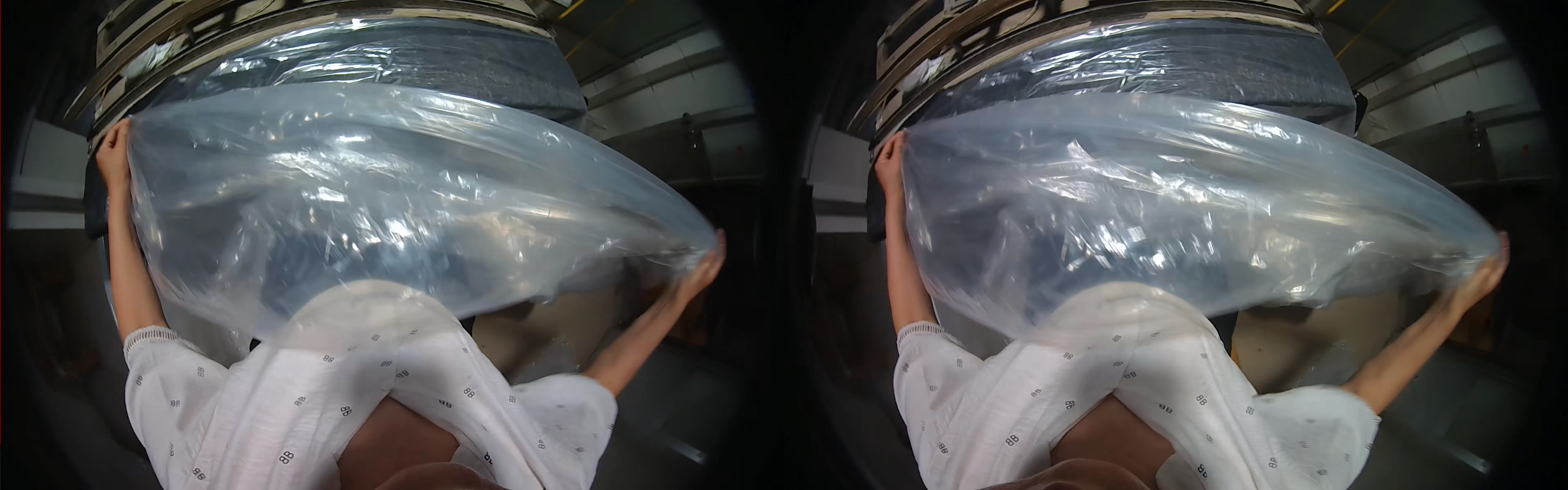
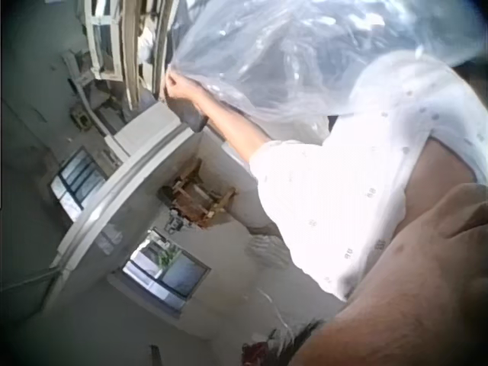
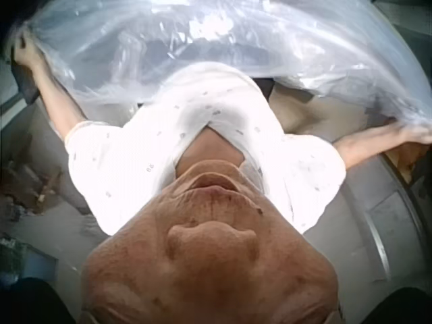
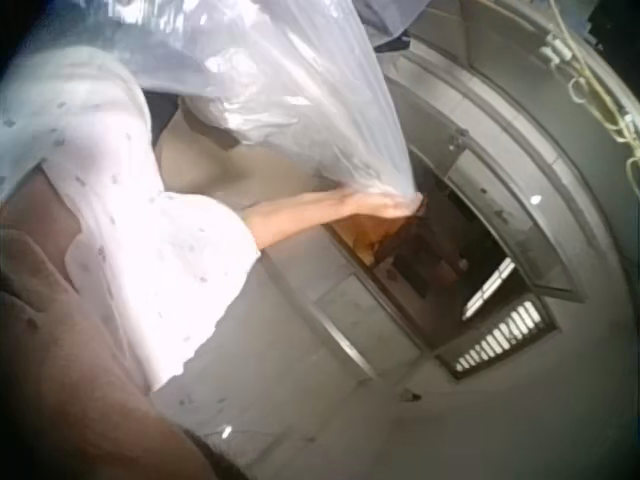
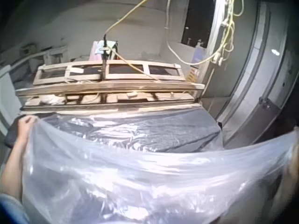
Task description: Wrapping a large foam or rubber product in plastic sheeting.
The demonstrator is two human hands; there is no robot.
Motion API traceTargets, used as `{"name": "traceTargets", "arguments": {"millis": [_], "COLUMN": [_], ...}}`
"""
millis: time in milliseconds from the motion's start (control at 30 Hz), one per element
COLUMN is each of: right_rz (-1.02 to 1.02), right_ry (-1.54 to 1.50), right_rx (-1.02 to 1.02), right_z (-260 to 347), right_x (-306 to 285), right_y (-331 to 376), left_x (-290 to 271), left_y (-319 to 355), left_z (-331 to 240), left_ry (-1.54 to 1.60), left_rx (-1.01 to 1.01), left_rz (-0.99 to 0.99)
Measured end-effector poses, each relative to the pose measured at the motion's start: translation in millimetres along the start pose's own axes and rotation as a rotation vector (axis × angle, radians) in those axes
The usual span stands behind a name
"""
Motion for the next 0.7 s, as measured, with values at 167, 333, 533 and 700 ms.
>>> {"name": "traceTargets", "arguments": {"millis": [167,333,533,700], "right_rz": [0.321,0.553,0.978,0.660], "right_ry": [1.092,0.390,0.588,0.236], "right_rx": [-0.667,-1.187,-0.533,-0.601], "right_z": [-121.1,32.8,-68.0,-41.9], "right_x": [1.1,214.0,265.5,326.6], "right_y": [-156.7,13.3,83.6,60.7], "left_x": [35.6,-42.0,-91.0,-75.5], "left_y": [15.7,51.2,43.1,50.8], "left_z": [-58.9,-26.6,3.0,-5.6], "left_ry": [-0.065,-0.088,-0.402,-0.512], "left_rx": [0.141,0.017,-0.012,-0.051], "left_rz": [0.004,-0.210,-0.171,-0.247]}}
Point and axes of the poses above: each hand's wrist, its own y-axis away from the middle knuckle, its own x-axis out of the palm, z = x × y, the point moved 4 cm from there along -y, towards the middle knuckle, and after that the axes turned 9 degrees about -x, right-handed, at the moved point
